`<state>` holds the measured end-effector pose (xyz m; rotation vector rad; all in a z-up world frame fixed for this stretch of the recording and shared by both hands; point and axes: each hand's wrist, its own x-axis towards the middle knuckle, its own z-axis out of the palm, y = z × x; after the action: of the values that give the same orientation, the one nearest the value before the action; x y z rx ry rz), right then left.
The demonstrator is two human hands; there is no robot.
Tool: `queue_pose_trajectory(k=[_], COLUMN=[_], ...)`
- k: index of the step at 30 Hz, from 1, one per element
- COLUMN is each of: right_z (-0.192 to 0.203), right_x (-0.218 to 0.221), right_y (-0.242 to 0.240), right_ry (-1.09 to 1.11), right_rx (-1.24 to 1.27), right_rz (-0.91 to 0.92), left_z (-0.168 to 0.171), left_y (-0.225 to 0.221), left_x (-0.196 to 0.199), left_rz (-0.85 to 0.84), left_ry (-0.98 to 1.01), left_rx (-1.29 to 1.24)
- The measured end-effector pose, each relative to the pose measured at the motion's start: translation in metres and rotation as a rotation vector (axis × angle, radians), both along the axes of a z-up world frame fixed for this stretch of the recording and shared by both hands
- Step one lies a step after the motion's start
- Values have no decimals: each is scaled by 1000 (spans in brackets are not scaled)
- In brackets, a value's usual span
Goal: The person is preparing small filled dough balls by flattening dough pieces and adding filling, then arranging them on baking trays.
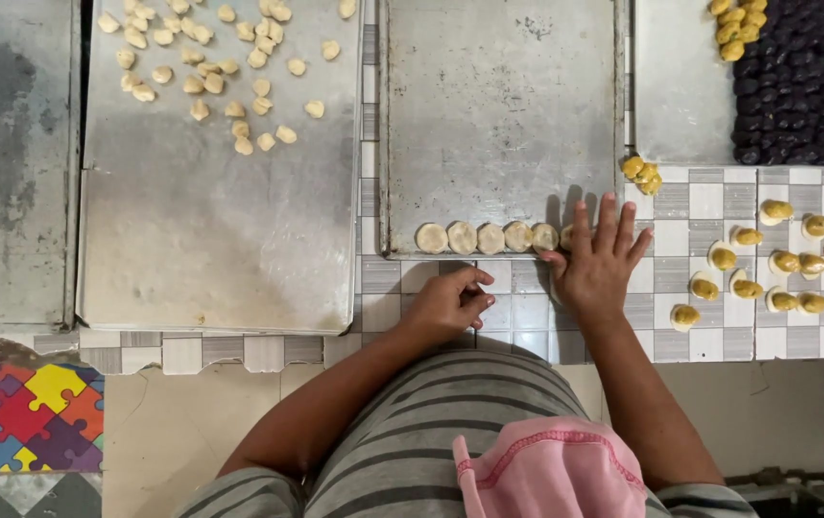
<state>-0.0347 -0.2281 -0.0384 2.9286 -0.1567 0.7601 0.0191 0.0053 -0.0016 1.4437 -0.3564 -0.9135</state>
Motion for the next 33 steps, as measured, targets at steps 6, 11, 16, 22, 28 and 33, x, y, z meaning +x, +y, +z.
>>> queue_pose_trajectory(k=[6, 11, 16, 22, 28, 33], right_z=[49, 70, 58, 27, 49, 72], right_x=[-20, -35, -25, -32, -28, -20], right_y=[-21, -17, -12, -23, -10, 4], right_ry=[135, 528, 730, 755, 744, 855], right_rx=[418, 630, 695, 675, 835, 831], right_rz=[-90, -357, -500, -524, -388, -360], left_z=[-6, -4, -5, -6, -9, -8], left_y=[-1, -1, -2, -2, 1, 3], left_x=[3, 4, 1, 1, 2, 3], left_rz=[-5, -33, -7, -18, -19, -26], left_ry=[43, 45, 28, -1, -12, -3], left_rx=[-9, 9, 8, 3, -6, -32])
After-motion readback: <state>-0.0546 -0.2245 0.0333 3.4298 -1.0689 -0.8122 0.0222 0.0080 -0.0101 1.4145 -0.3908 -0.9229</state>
